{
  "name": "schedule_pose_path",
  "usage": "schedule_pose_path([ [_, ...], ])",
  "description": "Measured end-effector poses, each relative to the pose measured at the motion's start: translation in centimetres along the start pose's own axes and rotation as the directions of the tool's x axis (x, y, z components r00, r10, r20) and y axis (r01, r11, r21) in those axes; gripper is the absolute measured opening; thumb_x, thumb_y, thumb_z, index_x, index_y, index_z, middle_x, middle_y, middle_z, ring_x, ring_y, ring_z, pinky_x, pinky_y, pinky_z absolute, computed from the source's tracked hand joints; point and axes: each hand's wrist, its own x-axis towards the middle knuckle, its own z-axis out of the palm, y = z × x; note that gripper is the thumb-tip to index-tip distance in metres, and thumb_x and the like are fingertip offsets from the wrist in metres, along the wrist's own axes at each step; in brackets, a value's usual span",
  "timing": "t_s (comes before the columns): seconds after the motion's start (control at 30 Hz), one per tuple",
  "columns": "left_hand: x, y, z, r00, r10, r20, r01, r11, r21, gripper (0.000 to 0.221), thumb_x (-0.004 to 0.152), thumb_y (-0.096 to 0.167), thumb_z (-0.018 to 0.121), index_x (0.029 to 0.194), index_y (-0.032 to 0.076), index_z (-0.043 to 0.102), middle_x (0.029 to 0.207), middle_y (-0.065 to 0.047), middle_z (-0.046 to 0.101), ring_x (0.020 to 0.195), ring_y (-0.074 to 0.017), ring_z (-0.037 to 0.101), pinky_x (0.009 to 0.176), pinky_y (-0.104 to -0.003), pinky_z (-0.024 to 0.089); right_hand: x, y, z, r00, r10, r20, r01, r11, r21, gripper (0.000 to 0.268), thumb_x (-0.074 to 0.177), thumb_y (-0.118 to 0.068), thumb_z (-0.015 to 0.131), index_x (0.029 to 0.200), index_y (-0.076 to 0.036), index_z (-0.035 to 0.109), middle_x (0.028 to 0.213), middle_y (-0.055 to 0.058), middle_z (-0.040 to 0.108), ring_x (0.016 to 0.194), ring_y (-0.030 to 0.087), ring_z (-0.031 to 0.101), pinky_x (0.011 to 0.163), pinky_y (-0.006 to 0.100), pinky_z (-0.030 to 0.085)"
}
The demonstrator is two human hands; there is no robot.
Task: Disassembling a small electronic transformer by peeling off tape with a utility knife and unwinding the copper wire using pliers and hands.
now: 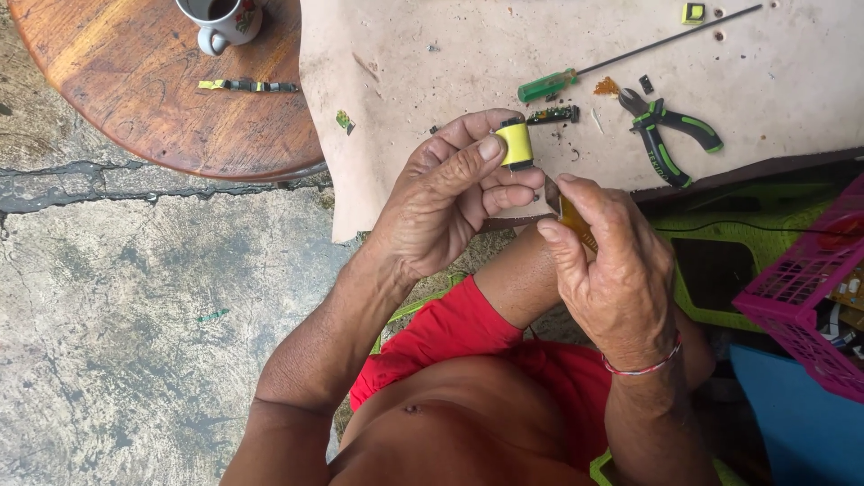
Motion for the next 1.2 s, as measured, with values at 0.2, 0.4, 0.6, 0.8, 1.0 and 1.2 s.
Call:
schedule_pose_path([
  [0.2,0.2,-0.4,-0.2,0.992,-0.048,-0.118,0.039,0.996,-0.079,0.026,0.097,0.007,0.072,0.119,-0.004,0.062,0.092,-0.017,0.073,0.084,-0.0241,0.077,0.074,-0.03,0.067,1.4,-1.0,-0.2,0.998,-0.065,-0.013,0.064,0.997,-0.04,0.034,0.11,-0.023,0.063,0.132,0.003,0.065,0.118,0.019,0.07,0.104,0.036,0.07,0.09,0.044,0.057],
  [0.4,-0.1,-0.1,0.4,0.998,-0.037,-0.042,0.032,0.994,-0.103,0.01,0.101,0.006,0.067,0.106,0.001,0.06,0.101,-0.016,0.073,0.095,-0.0275,0.077,0.079,-0.03,0.066,2.2,-1.2,-0.6,0.995,-0.099,-0.012,0.098,0.993,-0.068,0.035,0.112,-0.022,0.057,0.132,0.006,0.066,0.119,0.021,0.072,0.104,0.037,0.071,0.09,0.046,0.058],
  [0.6,0.0,-0.2,1.0,0.997,-0.048,-0.054,0.043,0.995,-0.086,0.016,0.098,0.009,0.07,0.105,-0.003,0.062,0.09,-0.015,0.07,0.078,-0.0203,0.075,0.072,-0.026,0.066,2.4,-1.3,-0.8,0.994,-0.109,0.008,0.109,0.991,-0.083,0.034,0.112,-0.023,0.059,0.132,0.003,0.067,0.116,0.017,0.071,0.101,0.034,0.071,0.089,0.044,0.057],
  [0.8,0.0,-0.4,1.1,0.999,-0.024,-0.045,0.021,0.998,-0.064,0.017,0.099,0.007,0.07,0.109,-0.003,0.061,0.093,-0.014,0.071,0.079,-0.0205,0.075,0.074,-0.03,0.067,2.3,-1.3,-1.0,0.993,-0.115,0.006,0.115,0.986,-0.122,0.034,0.112,-0.023,0.061,0.134,0.001,0.068,0.115,0.016,0.071,0.099,0.033,0.071,0.088,0.044,0.058],
  [1.0,0.0,-0.5,1.1,0.998,-0.002,-0.068,-0.001,0.998,-0.055,0.019,0.098,0.005,0.071,0.112,-0.006,0.063,0.091,-0.017,0.072,0.073,-0.022,0.075,0.07,-0.031,0.068,2.2,-1.2,-1.2,0.992,-0.123,0.005,0.123,0.984,-0.127,0.034,0.111,-0.023,0.062,0.133,0.001,0.069,0.115,0.016,0.072,0.098,0.032,0.071,0.087,0.044,0.058],
  [1.2,-0.2,-0.3,1.1,0.998,0.013,-0.058,-0.013,1.0,0.006,0.018,0.097,0.007,0.072,0.109,-0.003,0.064,0.092,-0.015,0.072,0.081,-0.022,0.075,0.072,-0.031,0.067,2.1,-1.2,-1.1,0.993,-0.113,0.021,0.115,0.984,-0.138,0.035,0.112,-0.026,0.06,0.134,0.0,0.069,0.114,0.015,0.071,0.096,0.033,0.07,0.086,0.045,0.056],
])
